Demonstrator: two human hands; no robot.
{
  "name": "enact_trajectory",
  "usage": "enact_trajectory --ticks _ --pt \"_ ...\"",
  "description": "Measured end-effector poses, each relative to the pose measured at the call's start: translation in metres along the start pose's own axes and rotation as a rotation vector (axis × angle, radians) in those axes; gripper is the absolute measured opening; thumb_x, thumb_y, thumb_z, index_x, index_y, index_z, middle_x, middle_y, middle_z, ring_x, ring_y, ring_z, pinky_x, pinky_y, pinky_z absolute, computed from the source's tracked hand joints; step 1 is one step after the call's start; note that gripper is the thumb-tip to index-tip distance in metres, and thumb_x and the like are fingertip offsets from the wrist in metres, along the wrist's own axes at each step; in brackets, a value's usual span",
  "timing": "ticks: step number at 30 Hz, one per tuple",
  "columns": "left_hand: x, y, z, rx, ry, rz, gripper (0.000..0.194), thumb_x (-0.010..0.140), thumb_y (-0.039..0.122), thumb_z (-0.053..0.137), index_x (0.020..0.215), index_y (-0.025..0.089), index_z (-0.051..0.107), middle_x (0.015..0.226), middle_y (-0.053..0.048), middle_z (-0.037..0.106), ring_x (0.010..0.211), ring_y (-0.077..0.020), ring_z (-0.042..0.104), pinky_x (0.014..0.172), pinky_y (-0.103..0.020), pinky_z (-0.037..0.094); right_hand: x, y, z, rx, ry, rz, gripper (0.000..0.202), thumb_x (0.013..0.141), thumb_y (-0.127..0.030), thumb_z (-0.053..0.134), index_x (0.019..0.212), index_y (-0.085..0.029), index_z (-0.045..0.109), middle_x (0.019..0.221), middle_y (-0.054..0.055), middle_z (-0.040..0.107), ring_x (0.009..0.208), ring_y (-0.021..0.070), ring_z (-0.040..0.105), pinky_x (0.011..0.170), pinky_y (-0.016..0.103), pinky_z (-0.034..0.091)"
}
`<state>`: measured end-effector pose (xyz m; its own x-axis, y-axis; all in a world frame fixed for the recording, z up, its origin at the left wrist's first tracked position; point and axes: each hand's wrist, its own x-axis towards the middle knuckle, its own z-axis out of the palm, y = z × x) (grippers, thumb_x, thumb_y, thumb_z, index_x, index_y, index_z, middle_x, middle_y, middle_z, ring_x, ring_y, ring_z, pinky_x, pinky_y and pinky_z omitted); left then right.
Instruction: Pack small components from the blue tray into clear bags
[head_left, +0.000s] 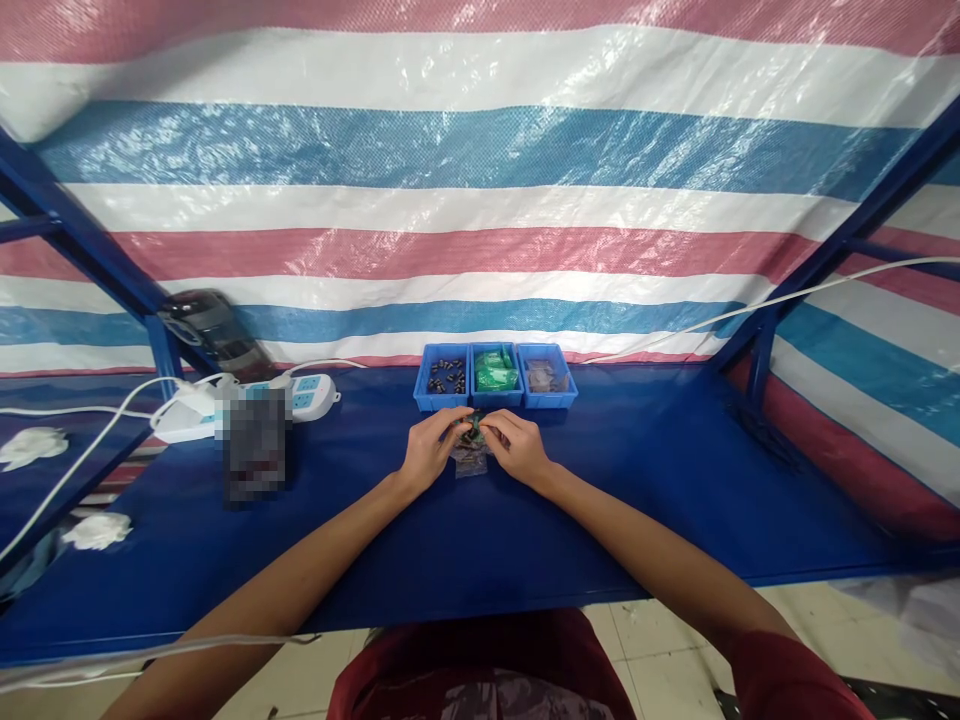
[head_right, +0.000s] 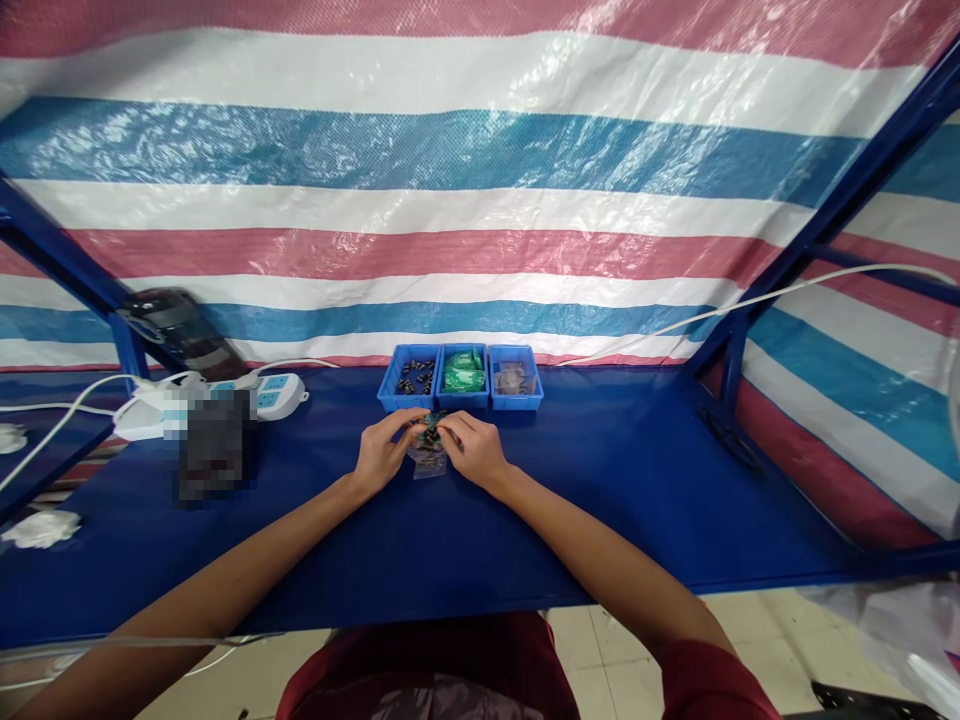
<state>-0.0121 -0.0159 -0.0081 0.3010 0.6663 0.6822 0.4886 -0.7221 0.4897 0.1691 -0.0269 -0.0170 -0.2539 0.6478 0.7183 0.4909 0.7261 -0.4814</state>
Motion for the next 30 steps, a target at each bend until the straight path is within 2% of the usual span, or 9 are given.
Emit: enact_trajectory --ticks 5,14,20,24,30 --pt "-0.0013 -0.0011 0.0014 -0.029 0.017 -0.064 0.022 0.088 0.037 0.054 0.1 0.019 0.059 0.086 -0.002 0.069 0.056 -0.0091 0.062 0.061 -0.02 0.052 0.0005 -0.0012 0.0007 0.004 0.011 0.002 0.02 0.092 -0.026 0.043 0.097 -0.018 0.061 0.089 0.007 0.065 0.056 0.011 0.056 0.057 0.024 0.046" --pt "-0.0013 -0.0004 0.0006 -0.027 -0.054 -0.03 0.02 0.089 0.036 0.053 0.097 0.019 0.057 0.087 -0.001 0.067 0.055 -0.0078 0.061 0.056 -0.018 0.05 0.0005 0.0006 0.0027 0.005 0.005 -0.039 0.018 0.092 -0.026 0.047 0.1 -0.018 0.061 0.093 0.007 0.065 0.056 0.0104 0.055 0.058 0.023 0.048" --pt "-0.0022 -0.0027 0.0037 -0.034 -0.066 -0.05 0.025 0.087 0.041 0.054 0.095 0.018 0.058 0.085 -0.001 0.067 0.06 -0.0089 0.062 0.062 -0.019 0.051 -0.0008 0.0022 0.0007 -0.013 -0.047 -0.034 0.02 0.092 -0.03 0.048 0.1 -0.019 0.062 0.093 0.007 0.065 0.07 0.0128 0.061 0.067 0.024 0.049" --pt "-0.0023 -0.0032 0.0046 -0.055 -0.088 -0.076 0.026 0.087 0.039 0.054 0.103 0.018 0.057 0.088 -0.002 0.068 0.058 -0.0085 0.061 0.06 -0.019 0.051 -0.0009 0.0022 0.0003 -0.015 -0.048 -0.014 0.021 0.093 -0.03 0.045 0.099 -0.018 0.061 0.093 0.007 0.064 0.061 0.0109 0.057 0.061 0.024 0.047" --pt "0.0008 0.0018 0.001 -0.022 -0.075 0.009 0.021 0.088 0.032 0.054 0.102 0.018 0.061 0.09 -0.004 0.067 0.064 -0.01 0.062 0.065 -0.021 0.052 0.0007 0.0004 -0.0008 0.0 0.015 -0.007 0.02 0.094 -0.029 0.044 0.095 -0.017 0.061 0.088 0.007 0.064 0.057 0.0103 0.054 0.058 0.023 0.046"
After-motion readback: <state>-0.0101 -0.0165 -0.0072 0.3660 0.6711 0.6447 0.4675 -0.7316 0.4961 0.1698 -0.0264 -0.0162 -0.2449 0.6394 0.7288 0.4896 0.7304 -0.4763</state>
